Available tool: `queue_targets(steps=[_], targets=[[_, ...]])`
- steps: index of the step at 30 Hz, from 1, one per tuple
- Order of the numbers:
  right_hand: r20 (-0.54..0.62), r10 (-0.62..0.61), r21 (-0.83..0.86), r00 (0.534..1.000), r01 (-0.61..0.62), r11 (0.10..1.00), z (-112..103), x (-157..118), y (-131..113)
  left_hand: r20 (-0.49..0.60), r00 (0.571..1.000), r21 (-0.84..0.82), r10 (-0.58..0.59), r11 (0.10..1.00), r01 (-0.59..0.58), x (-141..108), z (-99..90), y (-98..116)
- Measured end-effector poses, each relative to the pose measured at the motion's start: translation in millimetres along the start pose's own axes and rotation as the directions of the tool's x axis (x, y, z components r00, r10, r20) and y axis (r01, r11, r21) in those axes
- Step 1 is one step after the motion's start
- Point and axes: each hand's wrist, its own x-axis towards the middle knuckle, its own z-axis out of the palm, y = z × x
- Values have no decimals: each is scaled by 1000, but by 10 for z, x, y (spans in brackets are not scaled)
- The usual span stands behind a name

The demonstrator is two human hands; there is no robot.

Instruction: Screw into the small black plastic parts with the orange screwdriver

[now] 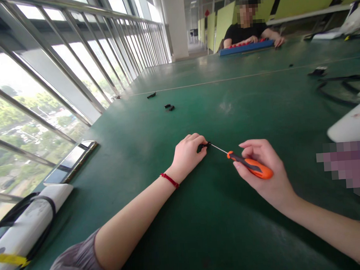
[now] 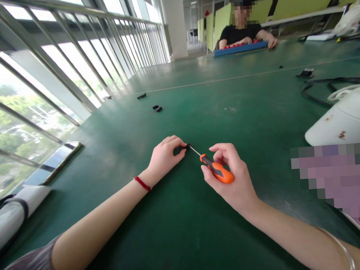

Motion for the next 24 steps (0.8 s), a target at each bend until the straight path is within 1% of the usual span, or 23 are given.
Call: queue_targets(steps=[2, 4, 8, 10, 11, 13, 15, 17, 21, 24], targets=[[50, 47, -3, 998, -47, 999, -3, -5, -12, -4, 1000, 2, 6, 1000, -6, -2, 1, -1], [52, 64, -2, 997, -64, 998, -6, -9, -26, -8, 1000, 7, 14, 1000, -14, -3, 5, -4], [-72, -23, -13, 997, 22, 1000, 2, -5, -16, -17, 999, 43, 33, 999, -32, -7, 18, -7], [-103, -38, 1, 994, 39, 999, 12, 3, 3, -21, 999, 64, 38, 997, -37, -8, 21, -2], [-87, -28, 21, 996, 30, 999, 16, 6, 10, -21, 999, 72, 40, 997, -38, -8, 20, 1], [-4, 14, 46, 1000, -14, 999, 18, 10, 10, -18, 999, 85, 39, 996, -37, -7, 18, 10], [66, 60, 32, 996, -63, 998, 12, 8, -9, -16, 999, 93, 42, 995, -40, -6, 14, 17], [82, 80, 9, 993, -81, 997, 1, 2, -34, -23, 999, 99, 48, 994, -45, -6, 11, 21], [38, 59, 8, 998, -59, 998, -12, -6, -50, -43, 998, 101, 48, 994, -43, -11, 13, 18], [-35, 24, 5, 999, -24, 1000, -4, 2, -28, -45, 998, 95, 43, 995, -38, -13, 15, 15]])
